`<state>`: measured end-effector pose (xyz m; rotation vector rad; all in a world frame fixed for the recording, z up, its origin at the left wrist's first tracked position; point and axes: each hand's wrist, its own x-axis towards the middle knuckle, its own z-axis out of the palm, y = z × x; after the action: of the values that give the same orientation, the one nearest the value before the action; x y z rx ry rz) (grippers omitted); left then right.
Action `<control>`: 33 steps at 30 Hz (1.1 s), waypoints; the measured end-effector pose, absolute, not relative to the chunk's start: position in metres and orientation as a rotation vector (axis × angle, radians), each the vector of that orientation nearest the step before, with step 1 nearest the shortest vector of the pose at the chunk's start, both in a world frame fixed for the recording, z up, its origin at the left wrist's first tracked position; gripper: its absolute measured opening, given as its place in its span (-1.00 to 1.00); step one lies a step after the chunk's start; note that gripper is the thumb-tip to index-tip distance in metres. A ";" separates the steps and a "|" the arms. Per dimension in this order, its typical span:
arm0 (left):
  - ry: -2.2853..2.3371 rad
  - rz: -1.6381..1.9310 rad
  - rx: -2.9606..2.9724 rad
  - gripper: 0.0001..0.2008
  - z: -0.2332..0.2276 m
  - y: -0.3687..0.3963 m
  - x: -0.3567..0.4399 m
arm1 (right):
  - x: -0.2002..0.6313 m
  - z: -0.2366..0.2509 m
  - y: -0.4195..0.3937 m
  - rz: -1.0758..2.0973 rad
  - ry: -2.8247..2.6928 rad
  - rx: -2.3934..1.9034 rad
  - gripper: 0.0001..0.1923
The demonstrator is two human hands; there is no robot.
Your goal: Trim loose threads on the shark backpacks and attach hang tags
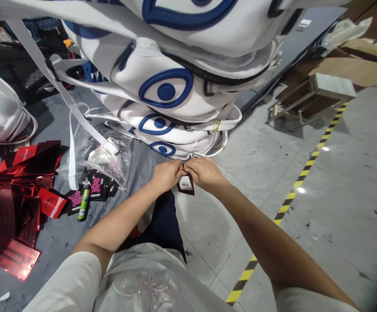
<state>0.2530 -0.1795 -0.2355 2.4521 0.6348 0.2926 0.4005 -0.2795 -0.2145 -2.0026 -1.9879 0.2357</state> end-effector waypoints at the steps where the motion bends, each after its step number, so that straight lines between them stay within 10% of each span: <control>1: 0.638 0.279 2.455 -0.90 -0.234 -0.179 0.253 | 0.400 -0.214 -0.279 0.228 -1.994 -2.007 -0.75; 33: 0.624 0.245 2.464 -0.83 -0.233 -0.184 0.258 | 0.397 -0.216 -0.280 0.198 -2.030 -2.014 -0.83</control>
<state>0.2582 -0.1843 -0.2332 2.4643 0.6243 0.2451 0.3968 -0.2800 -0.2159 -2.0145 -2.0297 0.1978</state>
